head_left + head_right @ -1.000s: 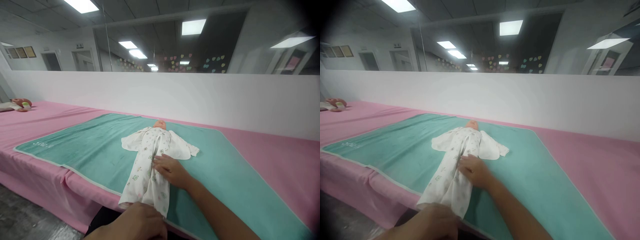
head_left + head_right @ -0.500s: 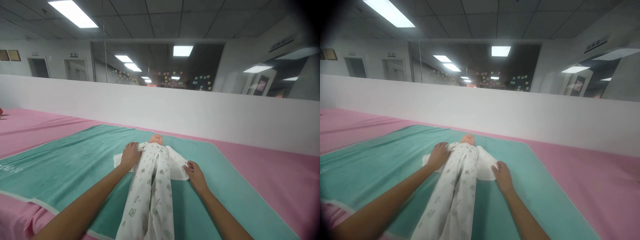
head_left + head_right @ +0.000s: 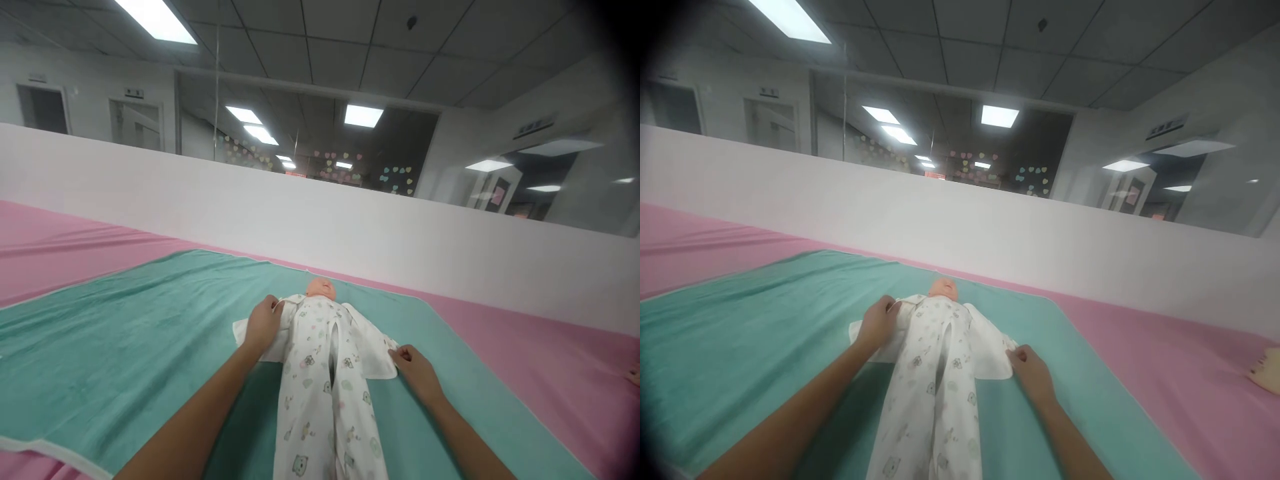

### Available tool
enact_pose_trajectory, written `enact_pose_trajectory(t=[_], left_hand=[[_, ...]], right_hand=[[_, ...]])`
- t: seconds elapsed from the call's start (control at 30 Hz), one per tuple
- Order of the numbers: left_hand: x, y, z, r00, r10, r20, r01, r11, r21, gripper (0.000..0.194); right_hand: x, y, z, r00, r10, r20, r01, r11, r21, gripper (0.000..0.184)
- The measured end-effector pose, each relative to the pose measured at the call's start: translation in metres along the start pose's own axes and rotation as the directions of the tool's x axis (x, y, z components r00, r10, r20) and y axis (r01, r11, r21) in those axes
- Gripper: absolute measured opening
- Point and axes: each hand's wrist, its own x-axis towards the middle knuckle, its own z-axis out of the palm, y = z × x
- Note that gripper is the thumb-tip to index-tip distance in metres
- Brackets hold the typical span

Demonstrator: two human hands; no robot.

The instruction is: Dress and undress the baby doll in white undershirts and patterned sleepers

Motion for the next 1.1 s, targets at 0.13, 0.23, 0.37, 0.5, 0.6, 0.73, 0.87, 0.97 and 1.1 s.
enact_pose_trajectory(t=[0.13, 0.23, 0.37, 0.5, 0.6, 0.73, 0.87, 0.97, 1.1], left_hand=[[-0.021, 0.04, -0.013, 0.947, 0.007, 0.322, 0.208, 0.75, -0.628, 0.036], [-0.033, 0.055, -0.027, 0.77, 0.249, 0.588, 0.366, 0.583, -0.726, 0.037], [-0.035, 0.048, -0.029, 0.703, 0.299, 0.645, 0.466, 0.492, -0.736, 0.036], [-0.024, 0.029, -0.009, 0.905, 0.069, 0.419, 0.362, 0.388, -0.847, 0.03], [-0.019, 0.017, 0.008, 0.968, -0.069, 0.242, 0.228, 0.647, -0.728, 0.024], [-0.025, 0.014, 0.024, 0.978, 0.205, 0.046, -0.172, 0.905, -0.39, 0.025], [-0.04, 0.025, 0.031, 0.939, 0.318, 0.132, -0.266, 0.914, -0.306, 0.033], [-0.048, 0.035, 0.027, 0.945, 0.294, 0.147, -0.233, 0.915, -0.329, 0.027], [-0.051, 0.043, 0.021, 0.928, 0.352, 0.123, -0.289, 0.888, -0.358, 0.018]], right_hand=[[-0.005, -0.004, 0.003, 0.999, -0.049, -0.005, 0.049, 0.998, 0.043, 0.036], [-0.005, -0.003, 0.008, 0.996, -0.083, -0.04, 0.084, 0.996, 0.033, 0.035], [0.0, 0.004, 0.009, 0.996, -0.086, -0.004, 0.086, 0.995, -0.04, 0.037], [-0.001, 0.005, 0.007, 0.996, -0.066, -0.052, 0.056, 0.983, -0.174, 0.04], [-0.005, 0.002, 0.005, 0.997, -0.051, -0.054, 0.037, 0.969, -0.243, 0.039], [-0.007, -0.001, 0.001, 0.999, 0.012, 0.04, -0.003, 0.977, -0.215, 0.038], [-0.004, 0.005, -0.006, 1.0, 0.022, 0.015, -0.019, 0.979, -0.205, 0.04], [-0.001, 0.011, -0.009, 0.997, 0.079, -0.007, -0.079, 0.986, -0.148, 0.042], [0.002, 0.01, -0.007, 0.999, 0.047, 0.009, -0.048, 0.998, 0.042, 0.045]])
